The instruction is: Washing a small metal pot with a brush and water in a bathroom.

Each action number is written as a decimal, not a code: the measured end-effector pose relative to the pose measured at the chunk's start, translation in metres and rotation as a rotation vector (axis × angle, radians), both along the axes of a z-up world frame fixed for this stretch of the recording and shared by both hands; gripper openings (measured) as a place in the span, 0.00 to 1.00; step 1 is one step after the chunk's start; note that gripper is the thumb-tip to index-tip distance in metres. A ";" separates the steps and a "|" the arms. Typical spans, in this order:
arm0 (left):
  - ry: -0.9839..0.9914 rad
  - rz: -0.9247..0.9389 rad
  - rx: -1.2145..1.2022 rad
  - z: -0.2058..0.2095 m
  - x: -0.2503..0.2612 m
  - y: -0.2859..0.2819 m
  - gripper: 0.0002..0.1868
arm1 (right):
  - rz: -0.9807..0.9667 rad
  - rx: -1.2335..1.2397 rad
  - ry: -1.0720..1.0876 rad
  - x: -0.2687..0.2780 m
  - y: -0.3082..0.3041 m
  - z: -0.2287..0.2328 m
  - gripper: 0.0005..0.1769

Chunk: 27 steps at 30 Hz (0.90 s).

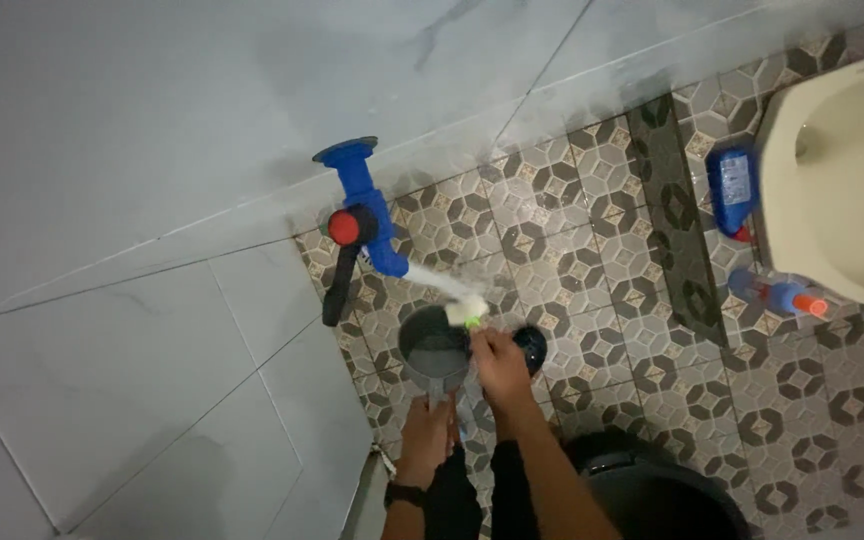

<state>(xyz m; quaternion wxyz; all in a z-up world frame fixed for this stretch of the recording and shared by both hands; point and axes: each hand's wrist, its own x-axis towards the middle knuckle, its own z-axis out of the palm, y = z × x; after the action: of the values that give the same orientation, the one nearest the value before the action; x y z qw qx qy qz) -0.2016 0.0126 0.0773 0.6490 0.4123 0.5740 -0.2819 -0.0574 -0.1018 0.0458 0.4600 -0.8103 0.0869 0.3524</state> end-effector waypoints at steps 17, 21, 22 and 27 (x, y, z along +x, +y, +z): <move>-0.226 -0.287 0.612 0.016 0.129 -0.045 0.23 | -0.355 0.012 0.087 0.042 -0.006 0.014 0.29; -0.274 -0.205 0.666 0.001 0.124 -0.052 0.25 | -0.262 0.041 0.253 0.051 -0.006 -0.030 0.31; -0.273 -0.206 0.669 0.015 0.130 -0.044 0.25 | -0.262 0.044 0.254 0.056 0.005 -0.022 0.31; -0.366 -0.532 0.853 0.022 0.128 -0.005 0.25 | -0.026 -0.169 0.054 0.015 0.011 -0.112 0.32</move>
<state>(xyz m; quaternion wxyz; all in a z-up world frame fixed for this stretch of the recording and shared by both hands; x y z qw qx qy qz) -0.0733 0.0077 0.0994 0.4194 0.8131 0.3906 -0.1021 -0.0424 -0.0903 -0.0661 0.3919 -0.8352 0.1395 0.3596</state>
